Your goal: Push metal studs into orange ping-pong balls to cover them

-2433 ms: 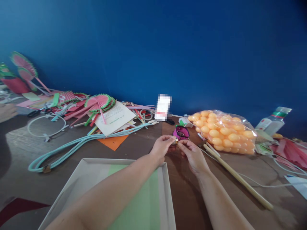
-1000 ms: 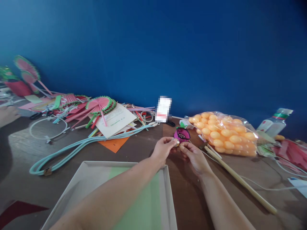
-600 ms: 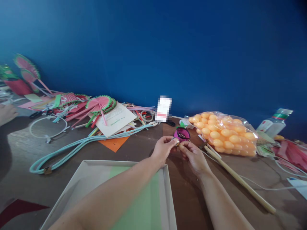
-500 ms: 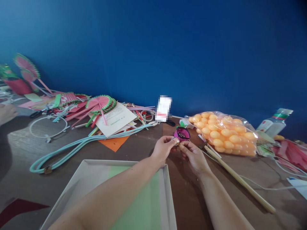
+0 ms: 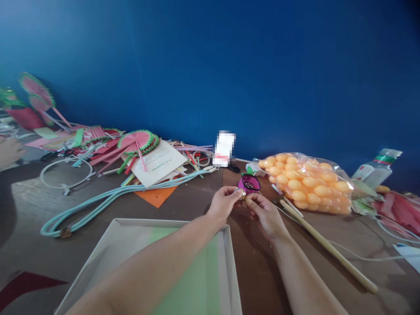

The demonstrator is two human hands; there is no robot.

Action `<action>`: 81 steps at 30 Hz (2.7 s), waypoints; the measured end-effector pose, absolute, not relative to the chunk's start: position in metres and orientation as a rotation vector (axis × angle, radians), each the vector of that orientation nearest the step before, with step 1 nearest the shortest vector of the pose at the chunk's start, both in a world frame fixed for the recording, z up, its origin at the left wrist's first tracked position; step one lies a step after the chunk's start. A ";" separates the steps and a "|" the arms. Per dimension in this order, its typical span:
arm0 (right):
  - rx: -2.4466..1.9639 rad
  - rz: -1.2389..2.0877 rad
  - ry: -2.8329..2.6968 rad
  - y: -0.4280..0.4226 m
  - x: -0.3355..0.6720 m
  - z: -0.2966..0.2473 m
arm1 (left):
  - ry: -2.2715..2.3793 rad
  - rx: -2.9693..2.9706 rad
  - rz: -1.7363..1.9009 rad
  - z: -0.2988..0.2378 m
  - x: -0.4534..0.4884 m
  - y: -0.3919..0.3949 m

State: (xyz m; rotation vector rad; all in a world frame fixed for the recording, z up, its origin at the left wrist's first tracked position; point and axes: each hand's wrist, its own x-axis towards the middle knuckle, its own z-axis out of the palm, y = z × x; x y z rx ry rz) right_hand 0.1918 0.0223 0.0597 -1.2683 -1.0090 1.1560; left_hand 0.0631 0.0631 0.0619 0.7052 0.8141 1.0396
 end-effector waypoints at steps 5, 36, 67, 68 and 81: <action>-1.281 1.153 -1.010 0.022 0.192 0.059 | 0.815 0.713 1.046 0.059 0.064 0.063; -1.127 1.182 -0.997 0.027 0.193 0.050 | 0.796 0.721 1.102 0.057 0.067 0.062; -1.218 1.061 -1.082 0.028 0.194 0.049 | 0.889 0.915 1.150 0.049 0.068 0.063; -1.226 1.063 -1.088 0.029 0.194 0.049 | 0.904 0.944 1.153 0.049 0.068 0.063; -1.080 1.242 -0.989 0.025 0.191 0.055 | 0.728 0.681 1.017 0.064 0.064 0.059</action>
